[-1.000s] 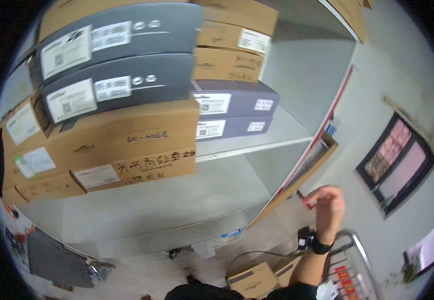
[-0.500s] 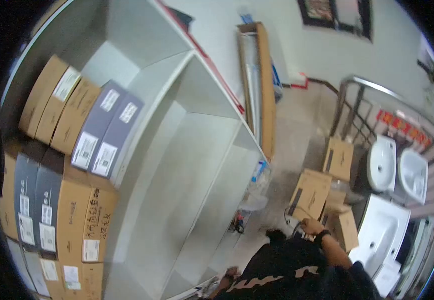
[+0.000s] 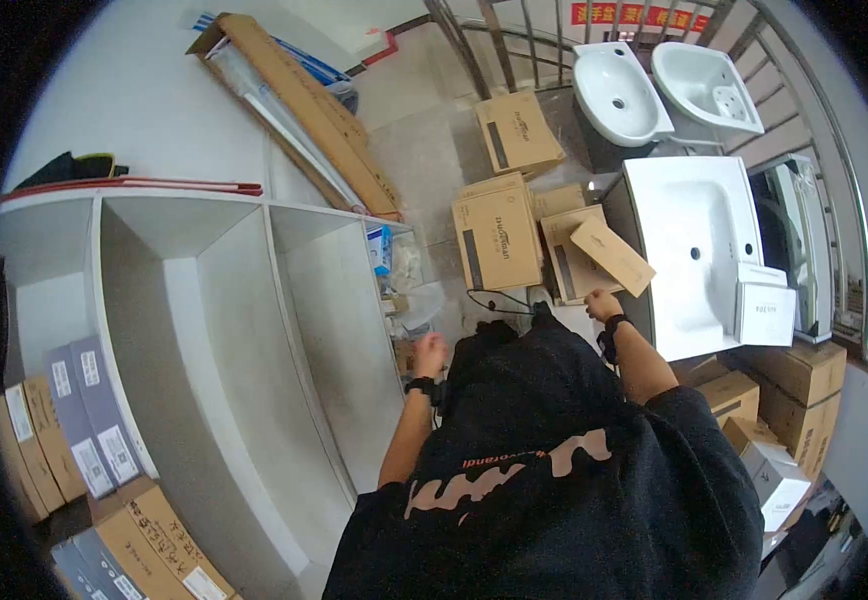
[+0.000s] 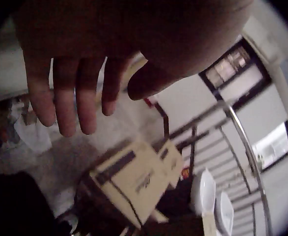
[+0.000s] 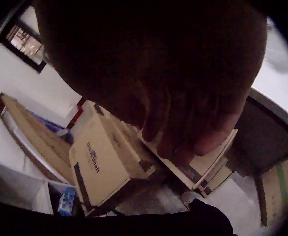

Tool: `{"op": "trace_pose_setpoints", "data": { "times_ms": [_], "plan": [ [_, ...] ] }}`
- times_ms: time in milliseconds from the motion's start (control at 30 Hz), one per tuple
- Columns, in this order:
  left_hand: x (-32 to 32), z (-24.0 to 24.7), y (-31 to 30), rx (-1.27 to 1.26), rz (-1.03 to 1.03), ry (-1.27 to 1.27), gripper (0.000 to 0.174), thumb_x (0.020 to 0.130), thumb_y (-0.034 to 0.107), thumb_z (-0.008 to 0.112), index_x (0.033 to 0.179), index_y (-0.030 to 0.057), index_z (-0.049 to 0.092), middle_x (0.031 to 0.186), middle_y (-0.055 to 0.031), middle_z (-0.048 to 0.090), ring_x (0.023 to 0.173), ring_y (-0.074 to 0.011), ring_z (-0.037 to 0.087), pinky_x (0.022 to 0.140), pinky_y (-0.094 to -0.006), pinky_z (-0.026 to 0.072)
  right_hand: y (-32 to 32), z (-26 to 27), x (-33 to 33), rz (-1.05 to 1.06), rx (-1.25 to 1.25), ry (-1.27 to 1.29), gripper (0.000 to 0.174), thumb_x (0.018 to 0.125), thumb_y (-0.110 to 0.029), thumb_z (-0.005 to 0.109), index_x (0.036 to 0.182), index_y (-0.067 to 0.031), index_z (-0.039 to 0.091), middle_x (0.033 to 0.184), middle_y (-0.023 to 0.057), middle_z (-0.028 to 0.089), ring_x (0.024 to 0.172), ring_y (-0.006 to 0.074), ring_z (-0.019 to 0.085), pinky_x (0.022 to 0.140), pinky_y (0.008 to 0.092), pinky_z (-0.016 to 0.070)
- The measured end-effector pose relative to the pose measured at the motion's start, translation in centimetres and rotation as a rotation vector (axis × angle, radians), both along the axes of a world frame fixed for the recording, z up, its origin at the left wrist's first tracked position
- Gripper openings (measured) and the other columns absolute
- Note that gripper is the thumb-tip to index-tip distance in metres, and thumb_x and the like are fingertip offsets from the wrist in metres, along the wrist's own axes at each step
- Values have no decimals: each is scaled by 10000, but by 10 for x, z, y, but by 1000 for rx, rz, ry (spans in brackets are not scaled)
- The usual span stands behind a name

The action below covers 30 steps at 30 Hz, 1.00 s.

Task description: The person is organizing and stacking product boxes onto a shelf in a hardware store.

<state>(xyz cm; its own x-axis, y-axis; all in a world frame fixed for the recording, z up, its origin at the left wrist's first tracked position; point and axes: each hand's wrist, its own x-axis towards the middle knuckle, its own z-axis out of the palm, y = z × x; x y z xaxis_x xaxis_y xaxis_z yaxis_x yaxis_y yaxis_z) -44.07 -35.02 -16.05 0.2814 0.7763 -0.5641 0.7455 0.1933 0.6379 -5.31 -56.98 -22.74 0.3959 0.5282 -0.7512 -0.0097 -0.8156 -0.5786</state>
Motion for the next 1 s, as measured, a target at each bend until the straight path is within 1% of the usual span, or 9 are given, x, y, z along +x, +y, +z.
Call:
{"op": "trace_pose_setpoints", "data": {
  "times_ms": [133, 200, 333, 467, 567, 733, 800, 933, 1000],
  "plan": [
    [31, 8, -36, -85, -396, 92, 290, 895, 311, 542, 1033, 73, 633, 1016, -206, 648, 996, -363, 612, 863, -414, 469, -6, 25, -14, -141, -136, 196, 412, 873, -348, 526, 1124, -33, 614, 979, 154, 657, 855, 192, 658, 654, 376, 530],
    [33, -8, -26, -164, -395, -48, 281, 895, 279, 550, 1034, 48, 627, 1012, -202, 652, 996, -362, 614, 856, -397, 473, 22, 76, -31, 91, -229, 368, 560, 898, -491, 510, 1252, -61, 567, 1179, 148, 616, 981, 239, 608, 821, 377, 495],
    [33, 0, 12, -374, -2, 19, 306, 938, 300, 505, 1083, 44, 590, 815, -86, 656, 695, -170, 615, 647, -311, 490, 65, 76, -64, 821, -54, 227, 641, 855, -549, 541, 1356, -152, 478, 1337, 132, 545, 1218, 310, 516, 1041, 412, 364],
    [8, -7, 45, -477, 45, 106, 354, 918, 322, 506, 1090, 23, 585, 819, -98, 668, 681, -192, 640, 635, -310, 497, 94, 76, -91, 798, -170, 106, 689, 835, -546, 567, 1377, -143, 429, 1304, 206, 539, 1209, 361, 513, 1007, 440, 404],
    [-25, -50, 63, -487, -49, 118, 380, 924, 371, 496, 1170, 87, 555, 882, -87, 680, 678, -160, 624, 519, -302, 453, 95, 55, -106, 513, -165, -401, 687, 795, -520, 626, 1317, -105, 460, 1208, 304, 539, 1136, 437, 536, 974, 478, 441],
    [-42, -51, 90, -434, -99, 157, 386, 915, 327, 473, 1103, 9, 586, 767, -95, 676, 641, -215, 656, 640, -334, 514, 115, 17, -111, 467, -363, 1, 648, 804, -461, 631, 1340, -124, 490, 1264, 239, 558, 1156, 392, 543, 987, 443, 434],
    [-42, -52, 104, -474, -68, 126, 391, 905, 332, 474, 1091, 11, 596, 767, -95, 679, 641, -217, 663, 647, -331, 514, 122, 9, -125, 605, -65, 185, 549, 827, -441, 600, 1275, -125, 572, 1269, 183, 580, 1176, 361, 539, 992, 423, 429],
    [-62, -126, 120, -477, -97, 137, 369, 896, 334, 476, 1044, 33, 631, 843, -148, 694, 729, -283, 679, 715, -392, 518, 151, 57, -151, 814, 75, -76, 342, 870, -341, 549, 1007, -72, 710, 994, 215, 673, 904, 381, 632, 839, 441, 491],
    [-50, -127, 134, -407, -223, 271, 377, 897, 340, 475, 1050, 34, 632, 931, -179, 685, 886, -353, 656, 805, -437, 496, 143, 59, -144, 694, -110, -32, 348, 855, -340, 545, 1008, -77, 712, 1035, 211, 665, 954, 378, 625, 882, 439, 479]
  ]
}}
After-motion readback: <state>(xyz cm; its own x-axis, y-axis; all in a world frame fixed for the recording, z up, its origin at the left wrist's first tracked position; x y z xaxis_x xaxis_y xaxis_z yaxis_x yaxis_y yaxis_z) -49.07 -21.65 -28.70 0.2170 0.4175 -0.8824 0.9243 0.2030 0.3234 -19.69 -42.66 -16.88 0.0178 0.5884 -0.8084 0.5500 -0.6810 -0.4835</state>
